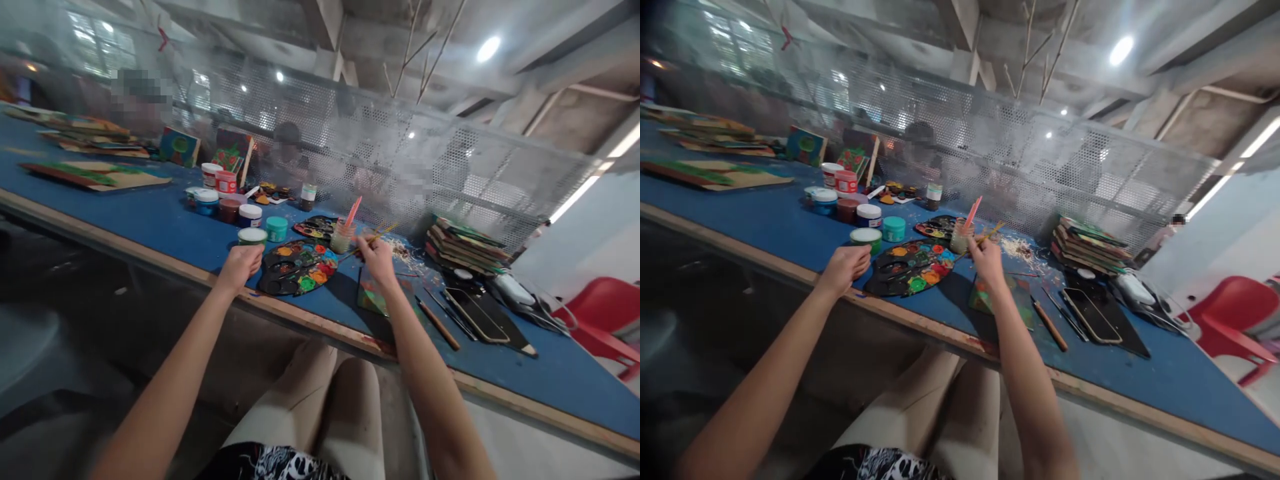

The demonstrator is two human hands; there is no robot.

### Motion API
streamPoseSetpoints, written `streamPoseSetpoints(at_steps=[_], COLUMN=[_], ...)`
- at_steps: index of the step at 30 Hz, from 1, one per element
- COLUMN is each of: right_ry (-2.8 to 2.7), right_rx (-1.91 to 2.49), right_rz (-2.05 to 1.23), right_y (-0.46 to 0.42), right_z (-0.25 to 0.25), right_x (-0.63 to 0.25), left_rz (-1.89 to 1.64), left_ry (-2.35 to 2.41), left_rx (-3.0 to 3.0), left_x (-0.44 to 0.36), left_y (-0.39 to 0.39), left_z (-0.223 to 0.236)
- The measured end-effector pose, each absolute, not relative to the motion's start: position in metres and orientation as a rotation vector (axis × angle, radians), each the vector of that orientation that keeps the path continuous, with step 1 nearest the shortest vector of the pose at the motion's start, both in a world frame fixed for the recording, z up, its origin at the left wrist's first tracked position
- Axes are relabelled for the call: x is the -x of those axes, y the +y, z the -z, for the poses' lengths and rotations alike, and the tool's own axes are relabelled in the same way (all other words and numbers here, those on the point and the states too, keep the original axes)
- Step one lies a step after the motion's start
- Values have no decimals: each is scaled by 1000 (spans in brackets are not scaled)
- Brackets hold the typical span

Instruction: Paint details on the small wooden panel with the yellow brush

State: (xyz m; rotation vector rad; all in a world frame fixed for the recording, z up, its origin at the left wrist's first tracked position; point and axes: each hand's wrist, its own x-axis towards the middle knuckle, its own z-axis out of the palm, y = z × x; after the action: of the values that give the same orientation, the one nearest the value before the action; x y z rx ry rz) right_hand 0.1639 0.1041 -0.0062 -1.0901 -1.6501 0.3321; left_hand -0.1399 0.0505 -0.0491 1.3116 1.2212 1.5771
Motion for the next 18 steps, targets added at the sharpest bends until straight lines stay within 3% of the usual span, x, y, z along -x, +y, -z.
streamPoseSetpoints(at_steps=[7,18], right_ry=[-1390,-1440], right_rx=[1266,1275], right_rz=[74,-76], right_y=[85,90], right_z=[2,27], right_x=[-301,-314], left_rz=[-1558,-1562], left_ry=[1257,1373], left_rx=[-1350,-1382], left_x=[141,138], left_y=[53,51], left_z=[53,50])
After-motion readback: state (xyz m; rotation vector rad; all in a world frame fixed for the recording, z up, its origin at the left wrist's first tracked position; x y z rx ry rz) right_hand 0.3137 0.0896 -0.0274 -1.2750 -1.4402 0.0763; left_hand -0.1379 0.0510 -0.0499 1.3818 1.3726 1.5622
